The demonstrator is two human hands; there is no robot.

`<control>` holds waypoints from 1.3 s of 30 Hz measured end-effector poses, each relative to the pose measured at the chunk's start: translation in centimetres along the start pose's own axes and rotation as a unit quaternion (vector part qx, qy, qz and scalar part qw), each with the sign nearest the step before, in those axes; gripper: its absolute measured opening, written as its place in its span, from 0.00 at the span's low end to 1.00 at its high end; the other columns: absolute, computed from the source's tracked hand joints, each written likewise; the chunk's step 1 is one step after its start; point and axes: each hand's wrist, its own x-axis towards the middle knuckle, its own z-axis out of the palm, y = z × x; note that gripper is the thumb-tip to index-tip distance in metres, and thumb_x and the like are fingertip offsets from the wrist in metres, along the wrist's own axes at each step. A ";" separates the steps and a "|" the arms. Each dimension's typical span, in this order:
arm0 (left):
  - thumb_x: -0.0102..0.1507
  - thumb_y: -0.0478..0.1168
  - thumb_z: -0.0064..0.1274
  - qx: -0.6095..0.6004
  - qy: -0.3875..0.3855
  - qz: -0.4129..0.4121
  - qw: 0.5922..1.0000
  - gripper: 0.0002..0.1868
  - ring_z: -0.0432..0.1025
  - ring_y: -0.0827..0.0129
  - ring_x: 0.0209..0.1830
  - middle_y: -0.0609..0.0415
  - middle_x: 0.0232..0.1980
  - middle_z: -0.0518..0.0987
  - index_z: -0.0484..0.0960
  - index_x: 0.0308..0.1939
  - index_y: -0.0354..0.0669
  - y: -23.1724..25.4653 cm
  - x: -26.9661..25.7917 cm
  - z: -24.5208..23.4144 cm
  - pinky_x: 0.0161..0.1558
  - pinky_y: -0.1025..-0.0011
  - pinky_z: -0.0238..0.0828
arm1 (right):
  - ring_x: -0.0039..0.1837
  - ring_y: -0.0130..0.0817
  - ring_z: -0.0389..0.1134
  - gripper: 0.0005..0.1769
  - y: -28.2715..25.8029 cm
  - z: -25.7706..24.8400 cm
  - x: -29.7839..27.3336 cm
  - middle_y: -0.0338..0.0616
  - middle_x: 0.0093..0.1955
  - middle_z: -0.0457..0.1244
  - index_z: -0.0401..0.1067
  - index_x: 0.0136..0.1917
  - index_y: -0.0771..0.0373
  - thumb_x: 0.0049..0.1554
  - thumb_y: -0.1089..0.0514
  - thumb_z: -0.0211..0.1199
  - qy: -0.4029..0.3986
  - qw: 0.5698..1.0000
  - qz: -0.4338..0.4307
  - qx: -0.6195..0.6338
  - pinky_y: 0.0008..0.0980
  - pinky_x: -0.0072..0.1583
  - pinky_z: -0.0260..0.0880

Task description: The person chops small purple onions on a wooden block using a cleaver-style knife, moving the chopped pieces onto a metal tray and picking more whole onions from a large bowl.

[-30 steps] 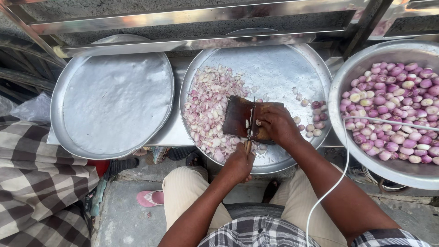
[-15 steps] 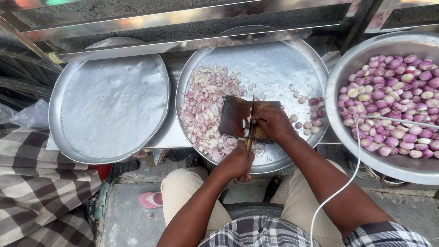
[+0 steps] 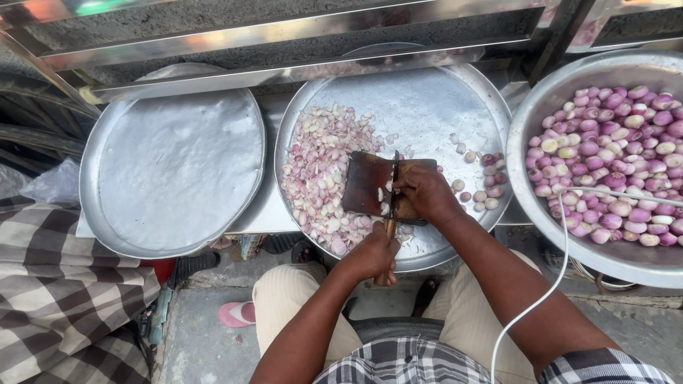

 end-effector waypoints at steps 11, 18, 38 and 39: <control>0.72 0.43 0.39 -0.094 -0.017 0.011 0.995 0.23 0.77 0.56 0.22 0.44 0.30 0.74 0.50 0.62 0.31 -0.6 1.5 0.1 0.25 0.61 0.80 | 0.47 0.43 0.73 0.07 -0.2 -0.6 0.6 0.46 0.44 0.69 0.79 0.45 0.62 0.51 0.68 0.70 0.007 1.000 -0.014 -0.009 0.39 0.51 0.74; 0.72 0.43 0.39 -0.103 0.006 0.007 0.995 0.23 0.77 0.58 0.22 0.45 0.30 0.75 0.50 0.62 0.32 -1.0 0.7 0.1 0.23 0.64 0.79 | 0.48 0.43 0.73 0.07 -0.7 -0.6 0.1 0.46 0.45 0.70 0.80 0.46 0.61 0.53 0.68 0.69 -0.023 0.998 -0.039 -0.045 0.39 0.52 0.74; 0.71 0.45 0.40 -0.041 0.020 -0.017 0.999 0.23 0.76 0.60 0.20 0.44 0.30 0.74 0.53 0.61 0.32 -0.4 0.2 1.5 0.23 0.64 0.78 | 0.58 0.48 0.70 0.11 -0.2 -1.0 -1.4 0.48 0.52 0.69 0.77 0.53 0.63 0.56 0.69 0.64 0.067 0.997 -0.037 -0.029 0.42 0.60 0.71; 0.71 0.45 0.40 -0.036 0.032 -0.013 0.999 0.23 0.76 0.60 0.20 0.44 0.30 0.74 0.54 0.61 0.32 -0.3 0.3 1.6 0.22 0.64 0.77 | 0.59 0.50 0.69 0.13 0.1 -1.7 -1.7 0.49 0.54 0.69 0.77 0.55 0.64 0.56 0.70 0.63 0.100 0.994 -0.029 -0.039 0.44 0.61 0.70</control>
